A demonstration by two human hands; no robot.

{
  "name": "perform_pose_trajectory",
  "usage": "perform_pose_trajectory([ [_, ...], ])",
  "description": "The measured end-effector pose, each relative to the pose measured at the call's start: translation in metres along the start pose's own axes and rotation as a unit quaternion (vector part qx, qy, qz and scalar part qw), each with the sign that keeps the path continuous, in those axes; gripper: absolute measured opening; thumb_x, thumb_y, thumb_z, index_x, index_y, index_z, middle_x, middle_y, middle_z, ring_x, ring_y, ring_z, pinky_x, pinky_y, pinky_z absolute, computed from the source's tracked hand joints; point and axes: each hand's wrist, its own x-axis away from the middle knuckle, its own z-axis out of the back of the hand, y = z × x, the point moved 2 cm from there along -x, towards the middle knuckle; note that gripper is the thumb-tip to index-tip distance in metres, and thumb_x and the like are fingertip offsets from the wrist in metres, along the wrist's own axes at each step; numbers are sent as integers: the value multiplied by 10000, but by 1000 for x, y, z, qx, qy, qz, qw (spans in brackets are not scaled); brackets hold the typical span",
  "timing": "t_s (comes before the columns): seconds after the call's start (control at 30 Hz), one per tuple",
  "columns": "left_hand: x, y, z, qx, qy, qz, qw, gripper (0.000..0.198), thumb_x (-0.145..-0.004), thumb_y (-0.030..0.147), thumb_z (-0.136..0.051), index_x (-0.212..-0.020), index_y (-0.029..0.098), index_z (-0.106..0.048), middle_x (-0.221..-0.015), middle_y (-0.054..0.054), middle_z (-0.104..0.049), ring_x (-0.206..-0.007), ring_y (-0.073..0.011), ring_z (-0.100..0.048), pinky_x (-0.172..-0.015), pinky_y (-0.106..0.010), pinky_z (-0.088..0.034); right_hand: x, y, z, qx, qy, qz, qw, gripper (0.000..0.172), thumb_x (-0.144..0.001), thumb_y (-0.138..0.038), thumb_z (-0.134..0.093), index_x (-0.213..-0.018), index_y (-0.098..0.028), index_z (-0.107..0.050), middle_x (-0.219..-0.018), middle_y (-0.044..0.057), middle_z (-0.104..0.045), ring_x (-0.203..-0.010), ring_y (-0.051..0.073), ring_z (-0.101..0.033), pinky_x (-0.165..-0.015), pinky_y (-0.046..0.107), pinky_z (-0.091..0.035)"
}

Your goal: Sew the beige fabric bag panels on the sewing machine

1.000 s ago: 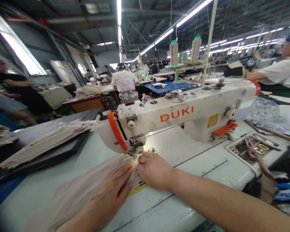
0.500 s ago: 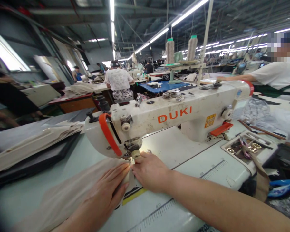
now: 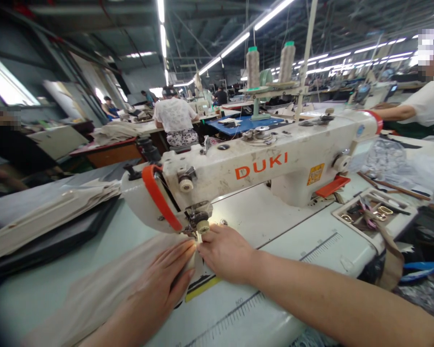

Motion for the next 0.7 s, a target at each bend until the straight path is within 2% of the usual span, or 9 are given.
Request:
perform_pose_trajectory([
  [0.17,-2,-3,-1,6,-15,17,1000,400,-943,279,-473,-1290,144,-616,-1319,-143,-653,-1204,-288,-625,-1033,-484,-515,-1,1,-1,-2,11,-3,1000,207,-992,-172,-475,-943,-144,-674,-881,72,-641,-815,200,-550,-777,329,-407],
  [0.5,-15,-18,-4,18,-29,56,998,373,-950,329,-483,-1253,191,-652,-1336,-120,-645,-1253,-306,-589,-1068,-494,-481,0,1,1,-8,20,-7,1000,233,-981,-181,-499,-847,-145,-687,-830,69,-651,-774,196,-535,-782,330,-395],
  [0.6,-6,-16,2,6,-46,59,997,410,-953,329,-480,-1297,159,-623,-1370,-136,-618,-1272,-305,-574,-1069,-496,-478,3,1,2,-29,48,-9,998,215,-967,-183,-521,-844,-152,-694,-845,71,-662,-774,196,-534,-762,325,-394],
  [0.7,19,-7,13,-7,-73,53,996,455,-965,321,-470,-1383,160,-553,-1427,-122,-571,-1313,-271,-539,-1103,-469,-446,8,0,3,-63,93,-6,994,193,-949,-170,-536,-828,-162,-687,-808,60,-651,-762,187,-531,-744,306,-398],
])
